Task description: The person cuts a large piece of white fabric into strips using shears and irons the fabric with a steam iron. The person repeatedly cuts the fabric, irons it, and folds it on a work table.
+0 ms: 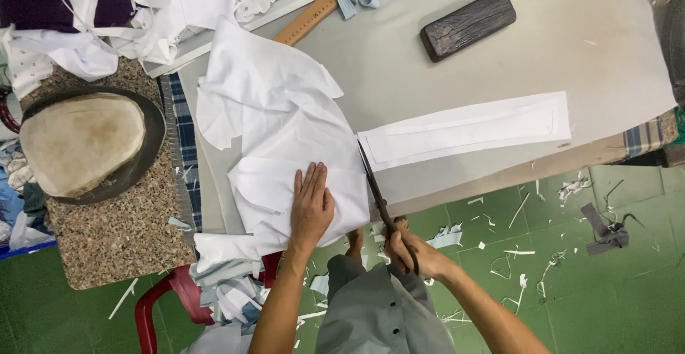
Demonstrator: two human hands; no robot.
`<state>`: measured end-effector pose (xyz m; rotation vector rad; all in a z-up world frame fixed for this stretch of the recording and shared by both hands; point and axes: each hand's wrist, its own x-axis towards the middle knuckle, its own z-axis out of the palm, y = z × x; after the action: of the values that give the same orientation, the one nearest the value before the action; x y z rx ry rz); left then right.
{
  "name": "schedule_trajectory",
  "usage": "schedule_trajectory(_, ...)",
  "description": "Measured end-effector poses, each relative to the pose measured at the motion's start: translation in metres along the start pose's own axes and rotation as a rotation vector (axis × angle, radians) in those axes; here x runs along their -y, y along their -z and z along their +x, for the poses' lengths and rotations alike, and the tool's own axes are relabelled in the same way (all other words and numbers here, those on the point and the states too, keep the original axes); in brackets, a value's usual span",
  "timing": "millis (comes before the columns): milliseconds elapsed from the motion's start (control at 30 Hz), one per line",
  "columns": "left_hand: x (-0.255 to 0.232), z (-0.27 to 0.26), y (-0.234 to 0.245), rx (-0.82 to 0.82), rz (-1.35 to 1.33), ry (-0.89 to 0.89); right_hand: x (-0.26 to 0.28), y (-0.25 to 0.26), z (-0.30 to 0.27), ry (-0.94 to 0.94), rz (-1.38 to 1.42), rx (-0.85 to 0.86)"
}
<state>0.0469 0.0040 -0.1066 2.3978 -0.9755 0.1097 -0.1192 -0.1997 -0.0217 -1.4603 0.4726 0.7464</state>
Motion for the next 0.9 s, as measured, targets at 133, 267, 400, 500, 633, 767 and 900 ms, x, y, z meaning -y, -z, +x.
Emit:
schedule_trajectory(133,-0.002,0.002,-0.002,-0.141,-0.033,-0.009,-0.013,-0.007,0.022,0.162,0.12,-0.087)
schedule_trajectory(267,0.0,-0.002,-0.007,-0.105,-0.03,0.012,0.003,-0.009,0.015,0.151,0.216,-0.126)
schedule_trajectory(400,-0.011,0.026,0.036,0.213,-0.168,0.268,-0.002,0.004,-0.002,0.131,0.122,-0.025)
schedule_trajectory(500,0.01,0.041,0.036,0.358,0.029,0.431,0.003,0.014,-0.03,0.096,0.074,0.018)
schedule_trajectory(633,0.039,0.06,0.021,0.321,0.218,0.344,-0.001,0.024,-0.064,0.06,0.089,0.028)
schedule_trajectory(767,0.056,0.059,0.002,0.172,0.014,0.312,-0.02,0.032,-0.073,-0.017,0.258,-0.026)
schedule_trajectory(900,0.032,0.051,0.022,0.214,0.136,0.239,-0.033,0.04,-0.079,0.026,0.302,-0.059)
